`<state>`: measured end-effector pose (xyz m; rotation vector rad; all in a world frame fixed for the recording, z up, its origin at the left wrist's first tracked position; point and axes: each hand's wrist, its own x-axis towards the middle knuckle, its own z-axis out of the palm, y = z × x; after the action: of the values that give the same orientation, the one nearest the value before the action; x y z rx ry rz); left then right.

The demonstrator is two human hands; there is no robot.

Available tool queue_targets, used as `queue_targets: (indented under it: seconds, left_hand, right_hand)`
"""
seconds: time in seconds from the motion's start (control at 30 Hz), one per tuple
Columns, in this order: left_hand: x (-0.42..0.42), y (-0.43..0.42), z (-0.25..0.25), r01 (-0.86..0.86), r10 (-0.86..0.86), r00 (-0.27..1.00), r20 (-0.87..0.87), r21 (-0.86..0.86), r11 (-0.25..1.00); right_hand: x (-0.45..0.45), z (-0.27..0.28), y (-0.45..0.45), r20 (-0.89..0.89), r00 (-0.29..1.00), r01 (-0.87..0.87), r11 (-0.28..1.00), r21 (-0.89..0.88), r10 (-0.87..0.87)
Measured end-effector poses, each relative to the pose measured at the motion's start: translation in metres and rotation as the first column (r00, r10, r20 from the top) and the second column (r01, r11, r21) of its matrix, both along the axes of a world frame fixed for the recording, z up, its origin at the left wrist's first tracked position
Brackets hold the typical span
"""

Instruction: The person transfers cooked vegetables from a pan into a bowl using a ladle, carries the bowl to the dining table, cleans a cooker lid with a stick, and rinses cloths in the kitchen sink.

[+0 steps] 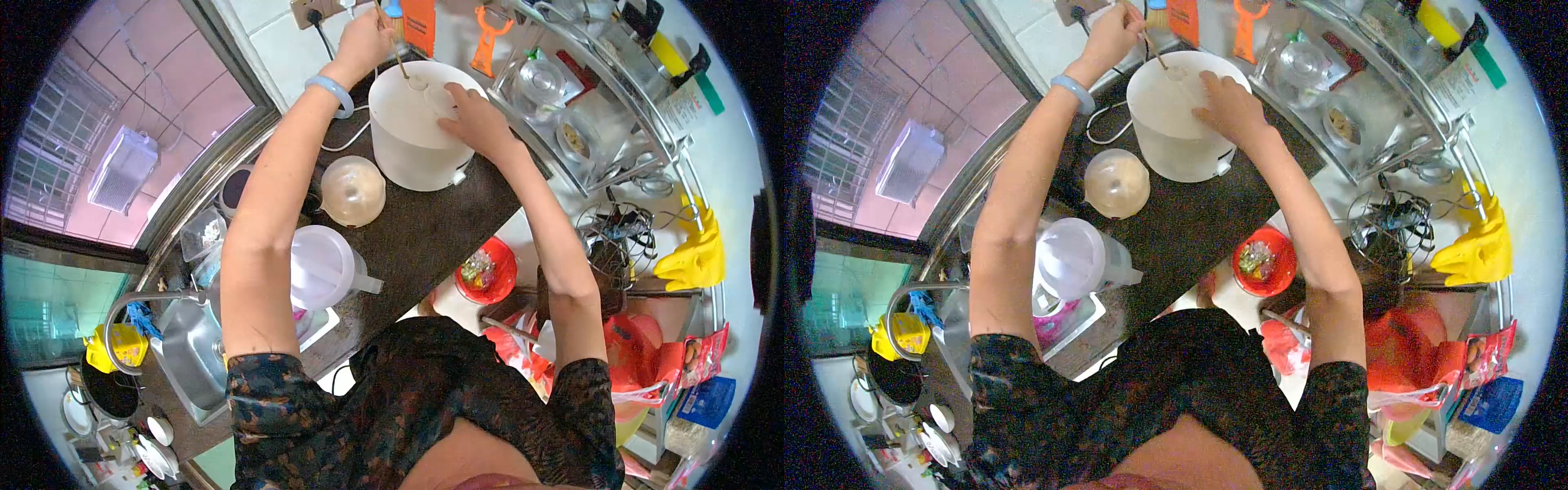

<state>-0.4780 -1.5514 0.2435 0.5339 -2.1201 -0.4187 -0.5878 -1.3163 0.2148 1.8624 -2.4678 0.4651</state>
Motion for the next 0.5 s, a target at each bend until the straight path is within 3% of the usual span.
queue_targets:
  seconds: [0.23, 0.27, 0.43, 0.5]
  left_hand:
    - [0.009, 0.005, 0.001, -0.006, 0.007, 1.000, -0.026, 0.063, 0.998]
    - [0.014, 0.002, 0.003, 0.050, -0.050, 0.998, -0.028, 0.007, 0.999]
    - [0.015, 0.007, 0.009, 0.023, -0.023, 1.000, -0.013, 0.019, 1.000]
    - [0.013, 0.005, 0.006, 0.015, -0.015, 1.000, -0.004, 0.013, 1.000]
  right_hand:
    - [0.002, 0.012, 0.006, -0.055, 0.997, -0.055, 0.998, -0.011, 0.055]
    - [0.003, 0.015, 0.007, -0.049, 0.997, -0.052, 0.999, -0.010, 0.052]
    - [-0.006, 0.017, 0.006, -0.065, 0.996, -0.067, 0.998, -0.017, 0.065]
    - [-0.014, 0.009, 0.003, -0.108, 0.988, -0.125, 0.985, -0.121, 0.113]
